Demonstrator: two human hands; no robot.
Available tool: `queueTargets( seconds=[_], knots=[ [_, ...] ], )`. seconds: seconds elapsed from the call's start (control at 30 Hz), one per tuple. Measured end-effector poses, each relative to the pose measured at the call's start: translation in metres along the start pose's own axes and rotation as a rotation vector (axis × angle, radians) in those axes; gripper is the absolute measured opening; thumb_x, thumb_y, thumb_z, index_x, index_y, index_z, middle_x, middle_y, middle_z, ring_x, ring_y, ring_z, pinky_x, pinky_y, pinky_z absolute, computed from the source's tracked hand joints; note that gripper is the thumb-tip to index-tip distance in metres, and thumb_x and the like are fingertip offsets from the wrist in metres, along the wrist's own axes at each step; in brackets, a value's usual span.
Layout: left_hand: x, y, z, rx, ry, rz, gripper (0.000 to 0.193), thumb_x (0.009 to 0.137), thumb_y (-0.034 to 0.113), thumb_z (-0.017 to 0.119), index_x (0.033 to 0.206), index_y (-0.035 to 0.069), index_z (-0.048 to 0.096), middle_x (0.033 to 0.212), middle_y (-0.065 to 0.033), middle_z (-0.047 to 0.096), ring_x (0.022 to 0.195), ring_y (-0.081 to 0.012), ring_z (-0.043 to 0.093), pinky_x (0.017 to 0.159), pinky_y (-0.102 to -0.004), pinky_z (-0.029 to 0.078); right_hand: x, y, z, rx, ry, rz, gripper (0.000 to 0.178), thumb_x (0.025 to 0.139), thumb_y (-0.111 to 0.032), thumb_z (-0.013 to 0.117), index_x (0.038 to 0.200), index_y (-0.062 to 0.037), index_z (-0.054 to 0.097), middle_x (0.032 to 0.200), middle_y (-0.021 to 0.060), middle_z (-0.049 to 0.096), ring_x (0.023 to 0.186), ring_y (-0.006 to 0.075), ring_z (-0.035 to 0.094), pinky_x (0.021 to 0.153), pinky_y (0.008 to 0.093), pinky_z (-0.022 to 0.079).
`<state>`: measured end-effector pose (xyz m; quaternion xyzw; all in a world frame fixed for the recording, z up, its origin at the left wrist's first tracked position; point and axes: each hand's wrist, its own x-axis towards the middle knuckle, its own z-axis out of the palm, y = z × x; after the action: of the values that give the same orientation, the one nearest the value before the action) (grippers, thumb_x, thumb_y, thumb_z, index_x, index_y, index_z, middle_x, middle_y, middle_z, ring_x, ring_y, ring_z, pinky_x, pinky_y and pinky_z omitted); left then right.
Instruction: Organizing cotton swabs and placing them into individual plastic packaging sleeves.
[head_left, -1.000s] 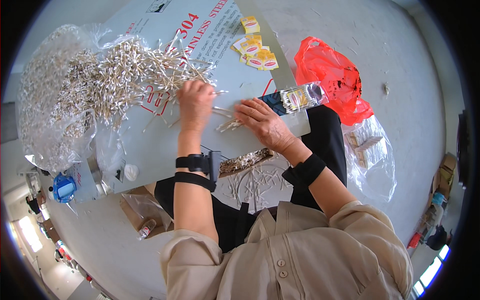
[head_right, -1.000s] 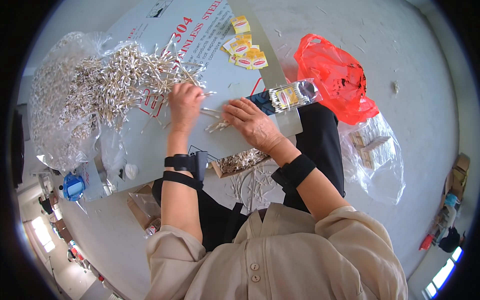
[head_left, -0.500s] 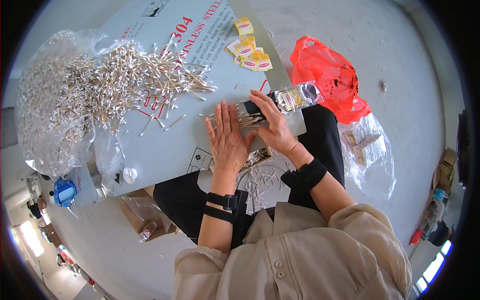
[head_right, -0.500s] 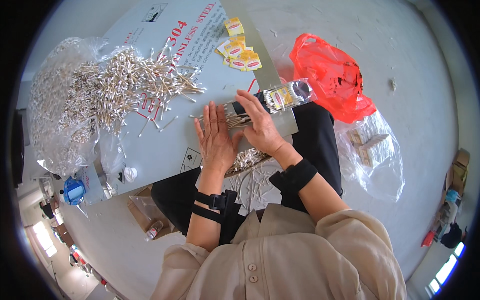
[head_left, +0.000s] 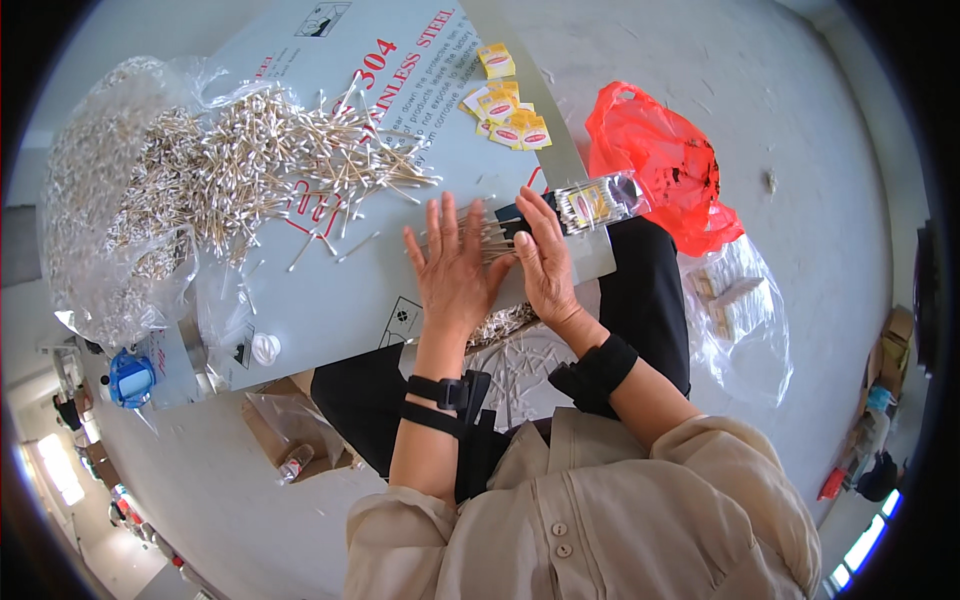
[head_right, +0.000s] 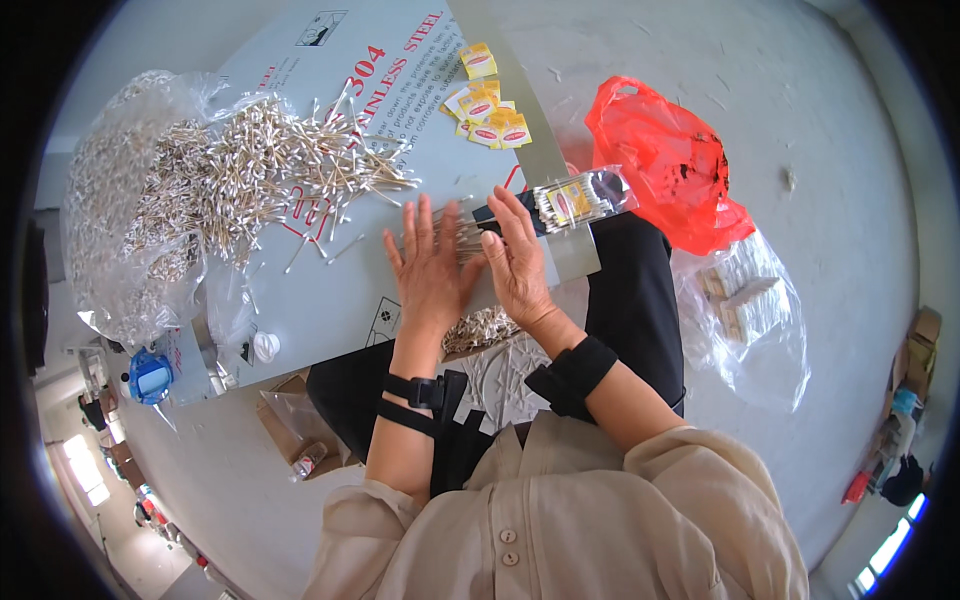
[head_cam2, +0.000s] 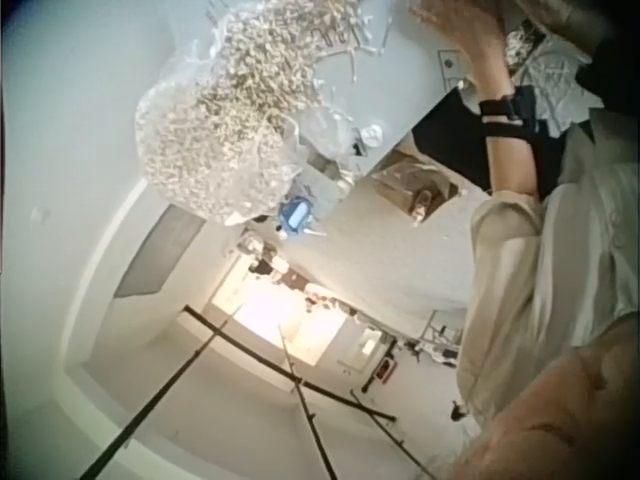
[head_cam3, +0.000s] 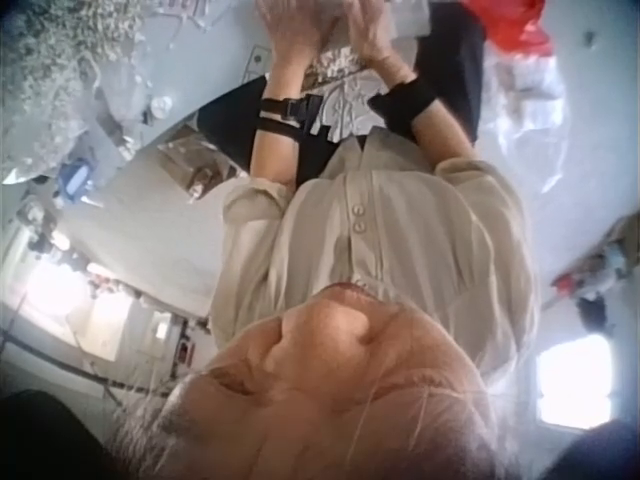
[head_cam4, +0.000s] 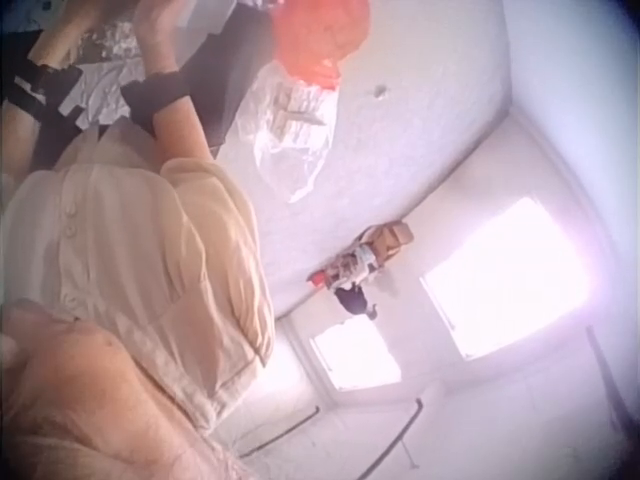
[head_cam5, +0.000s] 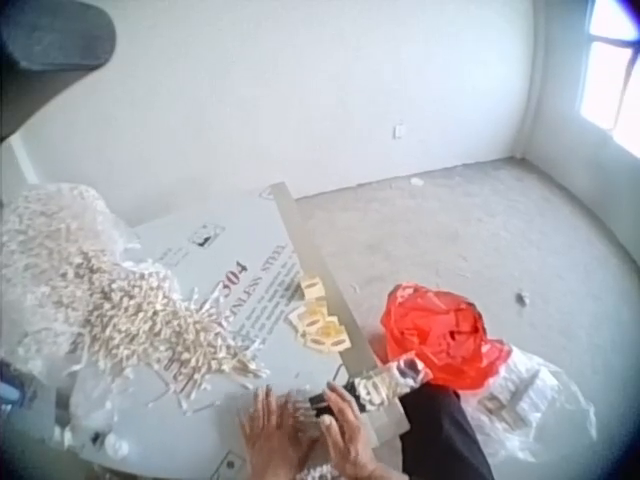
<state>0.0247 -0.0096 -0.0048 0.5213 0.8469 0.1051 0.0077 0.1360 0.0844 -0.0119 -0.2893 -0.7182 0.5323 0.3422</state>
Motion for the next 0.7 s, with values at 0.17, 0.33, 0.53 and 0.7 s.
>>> queueTargets(
  seconds=[0.17, 0.33, 0.53, 0.7],
  knots=[
    [-0.011, -0.023, 0.007, -0.822, 0.557, -0.351, 0.060, 0.104, 0.037, 0.044, 0.149, -0.001, 0.033, 0.155, -0.0210, 0.031, 0.144, -0.0366, 0.028, 0.118, -0.0464, 0.022, 0.012, 0.000, 0.003, 0.123, 0.059, 0.043, 0.044, 0.105, -0.026, 0.047, 0.140, -0.0008, 0.048, 0.150, 0.0166, 0.041, 0.140, 0.0283, 0.038, 0.113, 0.0361, 0.030],
    [-0.002, -0.019, 0.016, -1.112, 0.629, -0.401, 0.054, 0.107, 0.033, 0.037, 0.146, -0.004, 0.036, 0.152, -0.0188, 0.035, 0.140, -0.0295, 0.036, 0.116, -0.0413, 0.028, 0.027, 0.005, 0.012, 0.275, 0.029, 0.067, 0.046, 0.105, -0.029, 0.046, 0.141, -0.0002, 0.048, 0.151, 0.0162, 0.040, 0.140, 0.0268, 0.037, 0.113, 0.0350, 0.029],
    [0.012, -0.009, 0.021, -1.232, 0.611, -0.405, 0.055, 0.107, 0.036, 0.036, 0.145, -0.004, 0.036, 0.151, -0.0173, 0.037, 0.140, -0.0262, 0.036, 0.117, -0.0398, 0.028, 0.030, 0.010, 0.023, 0.264, -0.020, 0.040, 0.047, 0.105, -0.030, 0.046, 0.141, 0.0006, 0.047, 0.150, 0.0169, 0.041, 0.138, 0.0263, 0.040, 0.112, 0.0348, 0.031],
    [0.010, -0.016, 0.020, -1.111, 0.573, -0.424, 0.049, 0.101, 0.029, 0.053, 0.140, 0.000, 0.044, 0.144, -0.0145, 0.044, 0.131, -0.0271, 0.044, 0.110, -0.0402, 0.035, 0.041, 0.006, 0.017, 0.135, 0.020, 0.055, 0.041, 0.097, -0.018, 0.061, 0.131, 0.0029, 0.053, 0.138, 0.0186, 0.051, 0.130, 0.0311, 0.048, 0.105, 0.0367, 0.041]
  ],
)
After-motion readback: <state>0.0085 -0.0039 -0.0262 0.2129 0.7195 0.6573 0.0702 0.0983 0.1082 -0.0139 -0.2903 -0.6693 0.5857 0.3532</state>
